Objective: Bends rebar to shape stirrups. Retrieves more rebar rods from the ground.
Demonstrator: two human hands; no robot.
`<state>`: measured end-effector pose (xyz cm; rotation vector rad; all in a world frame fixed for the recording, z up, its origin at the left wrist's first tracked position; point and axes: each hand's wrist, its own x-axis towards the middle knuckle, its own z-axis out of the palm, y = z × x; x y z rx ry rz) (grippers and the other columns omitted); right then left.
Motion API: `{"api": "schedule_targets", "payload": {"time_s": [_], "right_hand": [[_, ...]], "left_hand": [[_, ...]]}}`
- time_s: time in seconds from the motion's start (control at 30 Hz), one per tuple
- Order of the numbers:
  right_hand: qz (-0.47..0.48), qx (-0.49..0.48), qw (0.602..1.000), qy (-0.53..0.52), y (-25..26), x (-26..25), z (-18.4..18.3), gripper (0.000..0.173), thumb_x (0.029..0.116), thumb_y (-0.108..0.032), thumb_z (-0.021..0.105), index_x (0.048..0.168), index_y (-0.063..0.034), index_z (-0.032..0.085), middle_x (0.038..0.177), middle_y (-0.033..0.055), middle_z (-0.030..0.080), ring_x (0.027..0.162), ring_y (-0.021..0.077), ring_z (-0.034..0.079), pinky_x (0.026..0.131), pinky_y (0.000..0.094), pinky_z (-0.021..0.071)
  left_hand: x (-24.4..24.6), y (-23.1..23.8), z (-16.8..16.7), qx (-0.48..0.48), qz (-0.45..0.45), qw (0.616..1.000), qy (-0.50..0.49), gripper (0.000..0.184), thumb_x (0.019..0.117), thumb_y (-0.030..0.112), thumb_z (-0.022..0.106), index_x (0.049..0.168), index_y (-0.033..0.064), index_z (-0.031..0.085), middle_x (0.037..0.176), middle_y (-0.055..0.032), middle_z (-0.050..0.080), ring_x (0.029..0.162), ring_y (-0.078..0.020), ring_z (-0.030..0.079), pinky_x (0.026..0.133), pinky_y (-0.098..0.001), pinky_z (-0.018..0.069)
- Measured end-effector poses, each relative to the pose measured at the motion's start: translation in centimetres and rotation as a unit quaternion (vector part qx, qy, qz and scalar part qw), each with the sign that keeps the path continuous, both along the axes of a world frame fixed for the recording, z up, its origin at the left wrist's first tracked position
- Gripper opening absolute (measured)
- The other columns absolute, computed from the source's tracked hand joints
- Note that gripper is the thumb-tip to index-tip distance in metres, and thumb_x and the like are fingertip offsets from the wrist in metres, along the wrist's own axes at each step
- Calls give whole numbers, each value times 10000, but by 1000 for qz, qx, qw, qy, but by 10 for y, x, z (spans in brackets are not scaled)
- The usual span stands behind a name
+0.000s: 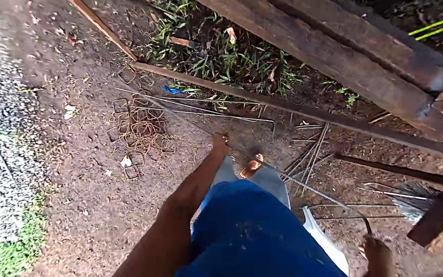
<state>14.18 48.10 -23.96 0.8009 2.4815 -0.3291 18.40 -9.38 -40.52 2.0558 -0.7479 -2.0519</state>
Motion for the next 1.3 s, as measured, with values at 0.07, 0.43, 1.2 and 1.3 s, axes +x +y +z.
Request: {"api": "schedule_targets", "payload": {"time_s": [0.07, 0.43, 1.2, 1.3], "right_hand": [[18, -11, 998, 53, -5, -26, -22, 489, 1111, -317, 444, 1337, 103, 553, 1156, 362, 632, 996, 473, 662, 905, 645, 516], [88, -279, 954, 64, -145, -202, -157, 770, 1046, -377, 601, 1628, -60, 207, 1606, 276, 339, 1462, 421, 383, 1171, 596, 356], [125, -285, 933, -180, -213, -43, -191, 396, 1104, -192, 458, 1409, 59, 483, 1321, 245, 593, 1069, 261, 642, 886, 397, 541], [166, -326, 922, -125, -270, -73, -196, 411, 1101, -220, 469, 1439, 14, 462, 1323, 216, 591, 1081, 242, 641, 886, 382, 551]], "left_hand": [[20, -5, -9, 30, -37, 999, -10, 492, 1125, 342, 334, 1491, 18, 392, 1421, -220, 526, 1167, -320, 585, 932, -505, 519], [37, -77, -31, -159, -335, 912, -178, 665, 1046, 466, 515, 1531, 29, 387, 1442, -333, 492, 1278, -503, 541, 977, -710, 472], [361, 227, 28, 58, -71, 978, -187, 404, 1133, 174, 370, 1396, -98, 510, 1437, -308, 518, 1347, -383, 493, 1136, -499, 365], [406, 206, -40, -18, -163, 966, -198, 366, 1061, 261, 529, 1285, 8, 668, 1322, -261, 646, 1279, -419, 587, 1070, -612, 436]]}}
